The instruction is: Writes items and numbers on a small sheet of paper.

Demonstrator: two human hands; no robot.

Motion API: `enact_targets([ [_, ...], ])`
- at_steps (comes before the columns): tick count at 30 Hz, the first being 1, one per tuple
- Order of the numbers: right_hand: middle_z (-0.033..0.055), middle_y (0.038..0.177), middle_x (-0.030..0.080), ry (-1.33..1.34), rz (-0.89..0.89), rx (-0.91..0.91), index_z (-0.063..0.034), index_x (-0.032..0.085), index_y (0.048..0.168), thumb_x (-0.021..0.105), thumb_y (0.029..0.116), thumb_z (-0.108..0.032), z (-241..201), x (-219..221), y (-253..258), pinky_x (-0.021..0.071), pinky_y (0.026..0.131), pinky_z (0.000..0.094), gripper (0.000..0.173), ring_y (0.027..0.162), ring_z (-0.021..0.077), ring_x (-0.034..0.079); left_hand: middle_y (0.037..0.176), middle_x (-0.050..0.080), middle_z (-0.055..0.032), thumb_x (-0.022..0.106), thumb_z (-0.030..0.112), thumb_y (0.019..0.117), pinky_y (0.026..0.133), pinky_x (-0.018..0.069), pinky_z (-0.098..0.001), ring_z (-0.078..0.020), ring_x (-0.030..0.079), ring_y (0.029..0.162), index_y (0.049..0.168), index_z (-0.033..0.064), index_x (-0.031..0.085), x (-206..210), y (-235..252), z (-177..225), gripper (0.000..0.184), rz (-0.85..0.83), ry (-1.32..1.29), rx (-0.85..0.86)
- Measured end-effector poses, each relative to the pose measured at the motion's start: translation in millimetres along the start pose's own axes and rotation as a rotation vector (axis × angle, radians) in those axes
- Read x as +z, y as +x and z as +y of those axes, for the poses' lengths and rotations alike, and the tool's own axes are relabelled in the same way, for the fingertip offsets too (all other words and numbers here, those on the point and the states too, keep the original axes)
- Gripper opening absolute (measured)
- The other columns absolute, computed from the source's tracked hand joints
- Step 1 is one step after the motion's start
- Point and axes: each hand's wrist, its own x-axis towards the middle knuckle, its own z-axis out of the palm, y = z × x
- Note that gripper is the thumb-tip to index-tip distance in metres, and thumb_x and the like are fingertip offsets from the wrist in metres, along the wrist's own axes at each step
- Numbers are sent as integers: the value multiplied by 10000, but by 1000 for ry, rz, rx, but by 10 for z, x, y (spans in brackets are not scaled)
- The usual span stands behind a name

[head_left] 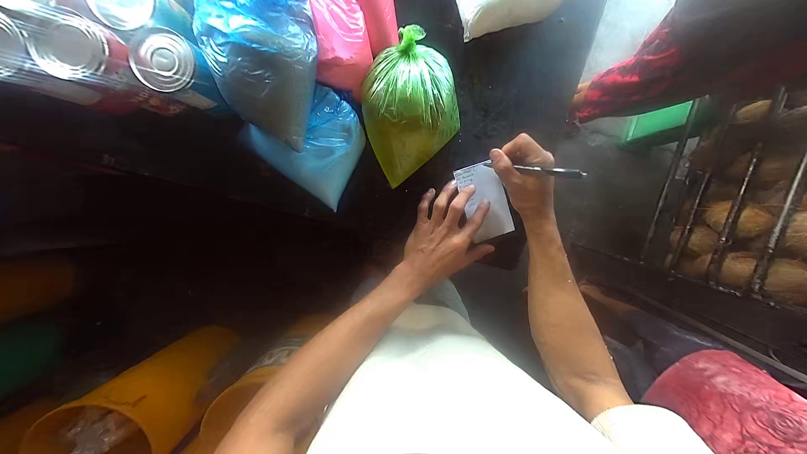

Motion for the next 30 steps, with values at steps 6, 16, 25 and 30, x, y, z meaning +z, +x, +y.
enact_targets([
  [6, -8, 721, 568, 17, 9, -5, -53, 584, 838, 671, 941, -55, 0, -14, -24, 464, 560, 177, 135, 622, 29, 543, 1505, 501, -125, 584, 694, 910, 1195, 261, -579, -328, 383, 1456, 1456, 245, 573, 47, 2, 31, 706, 11, 56, -9],
  [16, 2, 763, 627, -93, 32, 52, -46, 635, 943, 705, 930, -140, -51, 22, -64, 529, 594, 204, 118, 645, 39, 597, 1576, 466, -112, 461, 705, 958, 1174, 289, -628, -325, 385, 1486, 1489, 248, 544, 3, 90, 32, 705, -63, 97, -51],
  [25, -19, 619, 526, -57, 72, -28, -66, 553, 689, 658, 929, -39, 25, 85, -17, 395, 510, 175, 263, 560, 15, 496, 1657, 341, -52, 448, 688, 974, 1203, 185, -622, -302, 226, 1554, 1522, 269, 504, 23, 88, 17, 692, -118, 73, -42],
  [30, -19, 606, 514, -109, 90, -33, -73, 545, 675, 655, 934, -61, 43, 95, -19, 381, 496, 185, 281, 542, 23, 485, 1671, 317, -16, 431, 675, 986, 1200, 167, -626, -303, 201, 1562, 1522, 262, 505, 17, 101, 10, 680, -134, 51, -38],
])
